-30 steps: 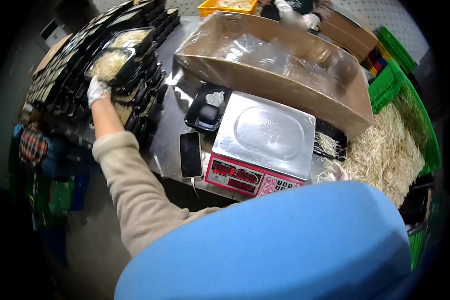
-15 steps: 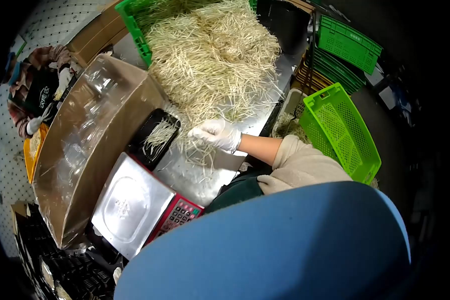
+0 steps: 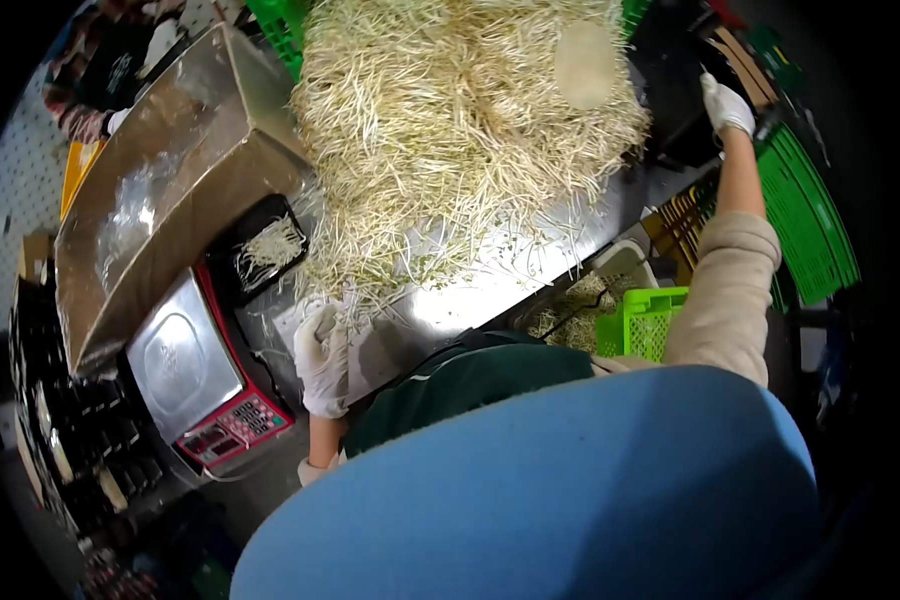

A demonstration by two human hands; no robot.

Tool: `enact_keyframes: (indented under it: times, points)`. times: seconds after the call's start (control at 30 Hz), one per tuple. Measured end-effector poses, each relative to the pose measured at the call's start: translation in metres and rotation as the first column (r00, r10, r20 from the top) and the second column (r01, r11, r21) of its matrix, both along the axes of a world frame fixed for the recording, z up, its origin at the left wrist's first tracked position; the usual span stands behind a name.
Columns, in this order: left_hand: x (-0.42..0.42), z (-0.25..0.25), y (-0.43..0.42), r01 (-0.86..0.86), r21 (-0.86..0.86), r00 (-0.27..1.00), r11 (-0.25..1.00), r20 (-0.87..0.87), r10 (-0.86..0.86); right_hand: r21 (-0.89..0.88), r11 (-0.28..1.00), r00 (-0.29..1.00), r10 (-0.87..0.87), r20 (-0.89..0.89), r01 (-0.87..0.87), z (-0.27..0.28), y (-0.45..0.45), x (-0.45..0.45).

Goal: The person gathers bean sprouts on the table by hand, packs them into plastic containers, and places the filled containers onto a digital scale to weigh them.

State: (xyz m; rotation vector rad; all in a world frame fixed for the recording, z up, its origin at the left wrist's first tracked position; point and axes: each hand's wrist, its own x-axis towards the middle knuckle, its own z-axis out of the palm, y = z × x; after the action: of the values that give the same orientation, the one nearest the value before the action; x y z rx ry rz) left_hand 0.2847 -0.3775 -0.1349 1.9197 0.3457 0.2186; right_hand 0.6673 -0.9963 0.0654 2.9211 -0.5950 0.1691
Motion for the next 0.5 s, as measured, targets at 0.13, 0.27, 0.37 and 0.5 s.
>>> enact_keyframes:
  times: [0.13, 0.27, 0.37, 0.5]
  points:
    - [-0.008, 0.008, -0.018, -0.156, -0.181, 0.987, 0.971, 0.017, 0.162, -0.149, 0.983, 0.989, -0.117, -0.088, 0.103, 0.02, 0.024, -0.006]
    - [-0.007, 0.047, -0.012, -0.264, -0.273, 0.953, 0.925, 0.074, 0.294, -0.23, 0.96, 0.963, -0.098, 0.251, 0.158, 0.037, 0.041, -0.023]
    - [-0.007, 0.044, 0.02, -0.275, -0.373, 0.924, 0.886, 0.152, 0.35, -0.237, 0.944, 0.862, 0.309, 0.401, -0.229, 0.052, 0.086, -0.068]
    - [0.015, 0.118, 0.019, 0.1, -0.458, 0.983, 0.883, 0.181, -0.018, -0.053, 0.013, -0.02, 0.811, 0.585, -0.999, 0.015, 0.249, -0.144]
